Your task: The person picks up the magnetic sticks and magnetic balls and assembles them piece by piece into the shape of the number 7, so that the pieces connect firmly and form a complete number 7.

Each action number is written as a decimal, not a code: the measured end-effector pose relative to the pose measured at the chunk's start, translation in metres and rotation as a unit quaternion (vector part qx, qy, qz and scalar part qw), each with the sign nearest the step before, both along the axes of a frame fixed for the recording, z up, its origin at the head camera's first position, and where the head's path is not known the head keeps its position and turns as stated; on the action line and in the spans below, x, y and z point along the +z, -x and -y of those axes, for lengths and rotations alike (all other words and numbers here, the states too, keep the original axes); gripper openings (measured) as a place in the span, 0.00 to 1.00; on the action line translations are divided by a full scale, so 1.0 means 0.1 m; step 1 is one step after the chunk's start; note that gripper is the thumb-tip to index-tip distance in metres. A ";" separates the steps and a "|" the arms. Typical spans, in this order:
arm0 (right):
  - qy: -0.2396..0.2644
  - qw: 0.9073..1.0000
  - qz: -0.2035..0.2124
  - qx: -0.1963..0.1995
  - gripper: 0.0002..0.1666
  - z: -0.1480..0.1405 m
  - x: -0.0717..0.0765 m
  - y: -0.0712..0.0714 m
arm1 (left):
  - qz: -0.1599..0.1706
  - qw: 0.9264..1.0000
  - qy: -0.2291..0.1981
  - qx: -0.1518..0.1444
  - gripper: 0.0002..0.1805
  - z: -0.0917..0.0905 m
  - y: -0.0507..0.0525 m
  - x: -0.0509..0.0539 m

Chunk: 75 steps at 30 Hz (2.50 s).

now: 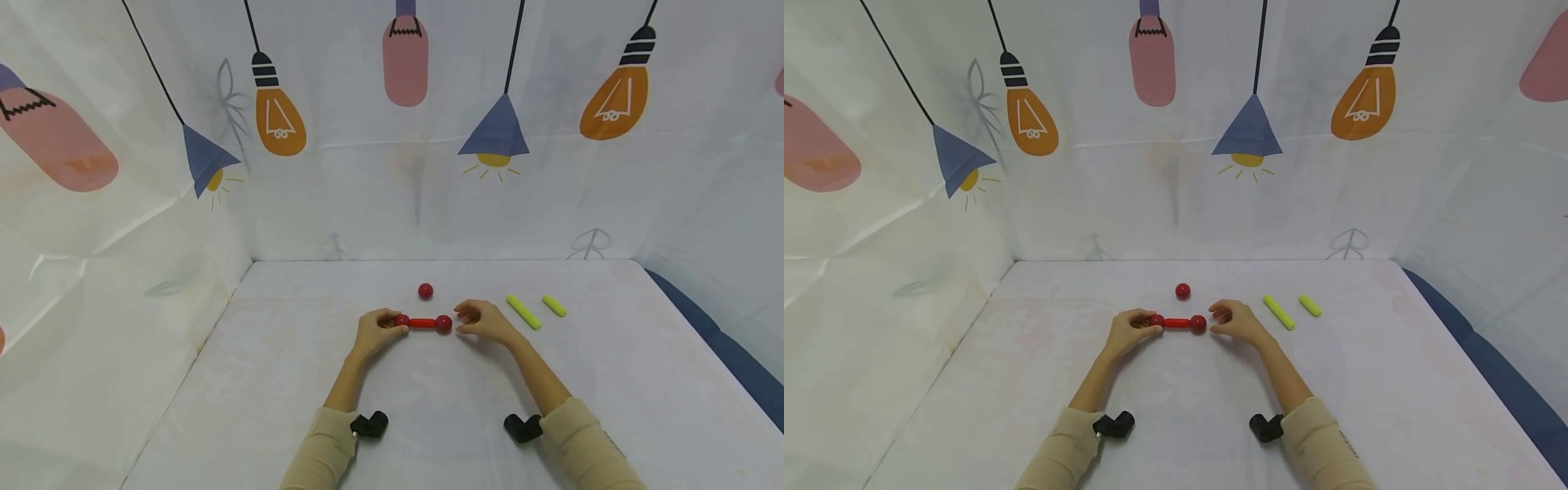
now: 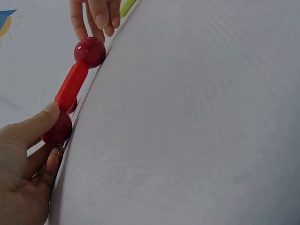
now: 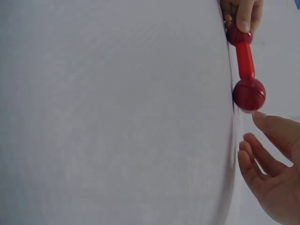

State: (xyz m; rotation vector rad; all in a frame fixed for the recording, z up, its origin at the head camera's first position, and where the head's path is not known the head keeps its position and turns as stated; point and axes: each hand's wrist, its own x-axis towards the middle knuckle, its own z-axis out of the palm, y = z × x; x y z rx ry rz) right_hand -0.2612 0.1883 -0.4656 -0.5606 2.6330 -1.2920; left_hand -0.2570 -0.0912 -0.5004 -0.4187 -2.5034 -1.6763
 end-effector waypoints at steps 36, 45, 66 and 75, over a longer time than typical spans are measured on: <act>-0.088 0.975 -0.070 -0.190 0.22 -0.91 0.08 -0.04 | 0.012 1.000 0.005 0.003 0.17 -0.01 0.00 0.01; -0.127 0.976 -0.040 -0.173 0.21 -0.92 0.04 0.01 | 0.012 1.000 -0.002 0.004 0.17 -0.01 0.00 0.00; -0.064 0.981 0.024 -0.182 0.28 -0.93 0.02 0.03 | 0.006 1.000 0.012 0.008 0.17 0.00 0.00 -0.01; -0.013 0.981 0.066 -0.181 0.30 -0.93 0.07 0.01 | 0.006 1.000 0.011 0.008 0.17 0.00 0.00 -0.01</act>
